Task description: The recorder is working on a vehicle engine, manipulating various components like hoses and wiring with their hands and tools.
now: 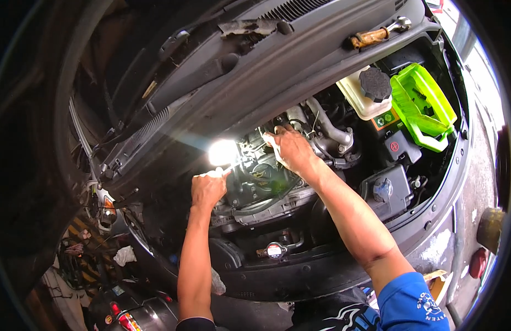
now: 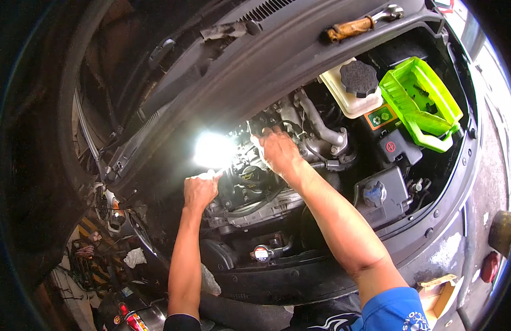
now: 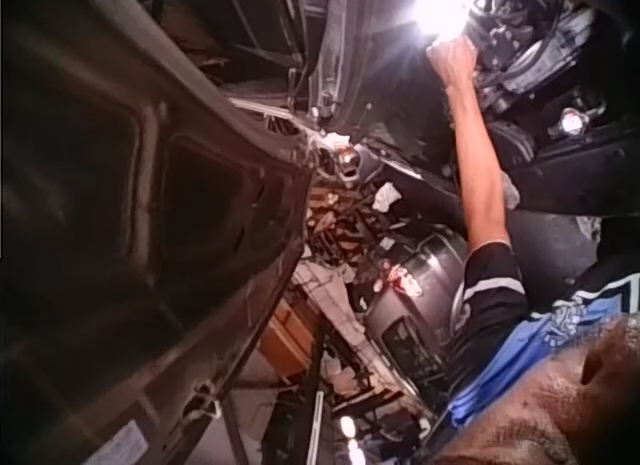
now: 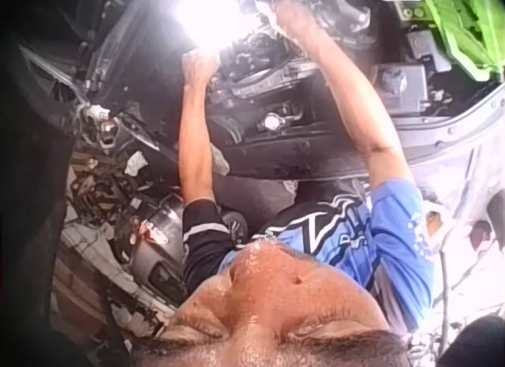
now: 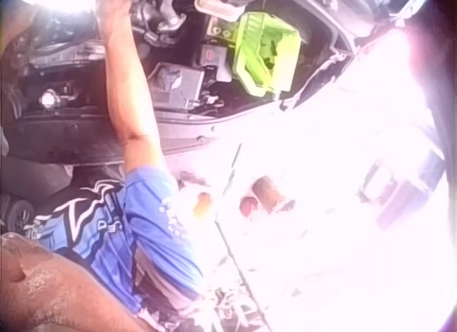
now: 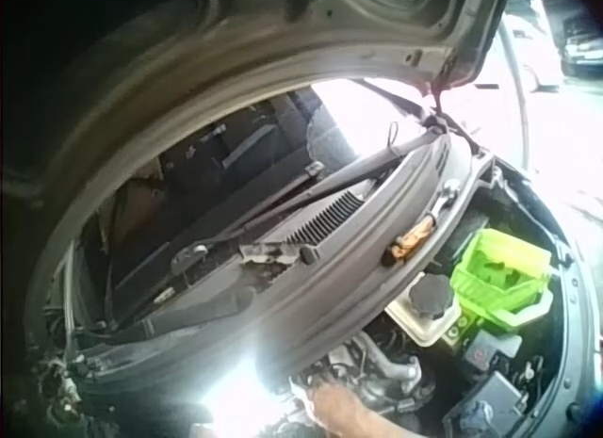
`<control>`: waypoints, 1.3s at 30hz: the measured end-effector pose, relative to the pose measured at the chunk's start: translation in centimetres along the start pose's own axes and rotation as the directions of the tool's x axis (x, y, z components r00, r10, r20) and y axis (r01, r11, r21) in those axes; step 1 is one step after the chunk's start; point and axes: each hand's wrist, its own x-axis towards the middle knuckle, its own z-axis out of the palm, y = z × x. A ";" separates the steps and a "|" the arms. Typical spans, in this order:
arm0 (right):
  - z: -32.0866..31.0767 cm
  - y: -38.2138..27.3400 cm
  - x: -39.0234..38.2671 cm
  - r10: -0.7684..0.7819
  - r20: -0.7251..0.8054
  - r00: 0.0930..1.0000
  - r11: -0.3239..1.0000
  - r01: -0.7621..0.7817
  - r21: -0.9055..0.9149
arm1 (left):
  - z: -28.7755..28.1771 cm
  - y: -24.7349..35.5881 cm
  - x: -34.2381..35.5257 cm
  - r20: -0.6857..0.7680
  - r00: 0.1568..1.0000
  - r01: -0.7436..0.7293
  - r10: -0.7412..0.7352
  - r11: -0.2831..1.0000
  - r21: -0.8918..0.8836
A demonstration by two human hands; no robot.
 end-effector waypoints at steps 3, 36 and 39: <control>-0.4 -0.5 0.0 0.032 0.083 0.996 0.999 -0.030 -0.021 | 0.0 -0.3 -0.2 0.029 1.000 0.003 -0.002 1.000 -0.023; -1.2 -0.9 0.0 0.050 -0.009 0.999 0.995 -0.051 -0.085 | 3.5 -2.2 0.4 -0.159 0.980 -0.123 0.121 0.992 0.002; -0.3 -1.0 0.0 -0.013 -0.180 0.984 0.999 0.005 -0.043 | 4.0 -2.5 0.6 -0.175 0.974 -0.137 0.144 0.989 0.053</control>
